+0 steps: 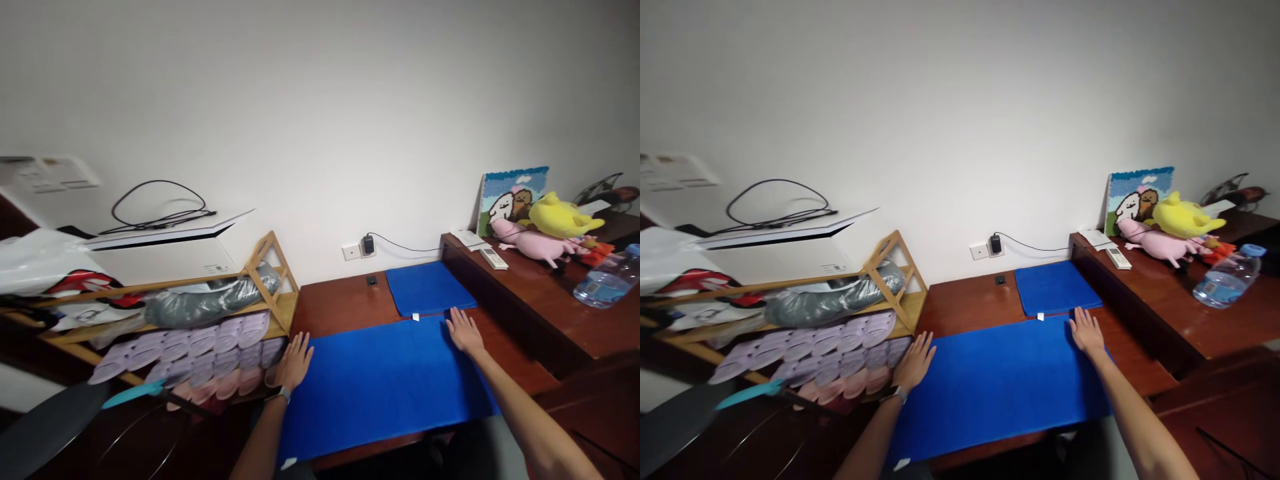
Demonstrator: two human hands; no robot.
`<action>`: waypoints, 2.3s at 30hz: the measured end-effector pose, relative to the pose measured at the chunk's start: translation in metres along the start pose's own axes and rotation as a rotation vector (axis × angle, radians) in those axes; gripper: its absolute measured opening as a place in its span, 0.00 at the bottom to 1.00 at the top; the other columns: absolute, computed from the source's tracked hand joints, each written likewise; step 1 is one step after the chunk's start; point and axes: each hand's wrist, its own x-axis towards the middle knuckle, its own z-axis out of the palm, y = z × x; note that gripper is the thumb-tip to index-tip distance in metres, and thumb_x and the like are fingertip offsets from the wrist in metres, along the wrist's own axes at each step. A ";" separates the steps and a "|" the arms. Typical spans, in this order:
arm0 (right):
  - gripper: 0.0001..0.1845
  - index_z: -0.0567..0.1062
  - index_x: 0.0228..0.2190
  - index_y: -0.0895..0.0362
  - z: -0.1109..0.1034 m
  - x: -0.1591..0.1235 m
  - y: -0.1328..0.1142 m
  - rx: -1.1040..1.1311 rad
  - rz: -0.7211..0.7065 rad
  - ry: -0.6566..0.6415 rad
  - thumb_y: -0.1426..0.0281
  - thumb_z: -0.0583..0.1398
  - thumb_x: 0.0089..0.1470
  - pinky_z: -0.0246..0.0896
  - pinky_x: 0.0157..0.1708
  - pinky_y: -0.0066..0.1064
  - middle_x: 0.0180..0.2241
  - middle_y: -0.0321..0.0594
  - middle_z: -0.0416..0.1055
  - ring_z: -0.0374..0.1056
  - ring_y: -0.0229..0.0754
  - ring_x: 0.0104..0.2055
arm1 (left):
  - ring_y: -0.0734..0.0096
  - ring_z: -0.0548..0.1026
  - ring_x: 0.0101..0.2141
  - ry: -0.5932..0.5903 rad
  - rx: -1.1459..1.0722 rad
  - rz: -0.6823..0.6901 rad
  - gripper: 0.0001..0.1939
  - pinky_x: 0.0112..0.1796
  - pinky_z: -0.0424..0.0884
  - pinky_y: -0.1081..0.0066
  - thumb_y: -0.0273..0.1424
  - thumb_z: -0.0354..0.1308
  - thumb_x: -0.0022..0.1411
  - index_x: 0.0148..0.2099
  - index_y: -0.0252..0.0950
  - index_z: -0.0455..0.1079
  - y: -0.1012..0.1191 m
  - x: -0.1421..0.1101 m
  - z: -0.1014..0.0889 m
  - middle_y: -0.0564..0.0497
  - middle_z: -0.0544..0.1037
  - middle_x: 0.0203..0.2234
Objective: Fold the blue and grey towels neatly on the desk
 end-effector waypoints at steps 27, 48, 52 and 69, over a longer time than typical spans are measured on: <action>0.35 0.52 0.72 0.56 0.056 -0.183 -0.229 0.242 -0.642 -0.102 0.54 0.40 0.72 0.39 0.73 0.48 0.74 0.41 0.46 0.43 0.48 0.76 | 0.57 0.55 0.71 -0.006 -0.097 0.108 0.30 0.68 0.58 0.48 0.46 0.45 0.76 0.76 0.50 0.50 0.067 -0.141 0.002 0.51 0.57 0.73; 0.39 0.58 0.71 0.59 0.028 -0.144 -0.064 0.132 -0.243 0.049 0.52 0.39 0.69 0.39 0.73 0.51 0.72 0.44 0.53 0.44 0.53 0.75 | 0.56 0.62 0.69 0.133 -0.143 0.014 0.28 0.65 0.64 0.50 0.43 0.44 0.76 0.73 0.48 0.58 0.014 -0.153 -0.001 0.50 0.63 0.71; 0.38 0.53 0.72 0.58 0.022 -0.153 -0.177 0.250 -0.459 -0.055 0.52 0.38 0.71 0.38 0.74 0.49 0.73 0.42 0.49 0.42 0.49 0.76 | 0.55 0.59 0.70 0.069 -0.084 0.038 0.29 0.66 0.62 0.48 0.44 0.45 0.76 0.75 0.48 0.55 0.014 -0.155 0.003 0.49 0.60 0.72; 0.43 0.56 0.71 0.63 0.059 -0.082 0.051 -0.067 0.055 -0.012 0.52 0.40 0.64 0.43 0.72 0.54 0.73 0.45 0.51 0.45 0.56 0.75 | 0.53 0.70 0.64 0.033 -0.038 -0.001 0.27 0.61 0.69 0.51 0.48 0.45 0.75 0.71 0.50 0.63 0.010 -0.147 -0.006 0.49 0.71 0.66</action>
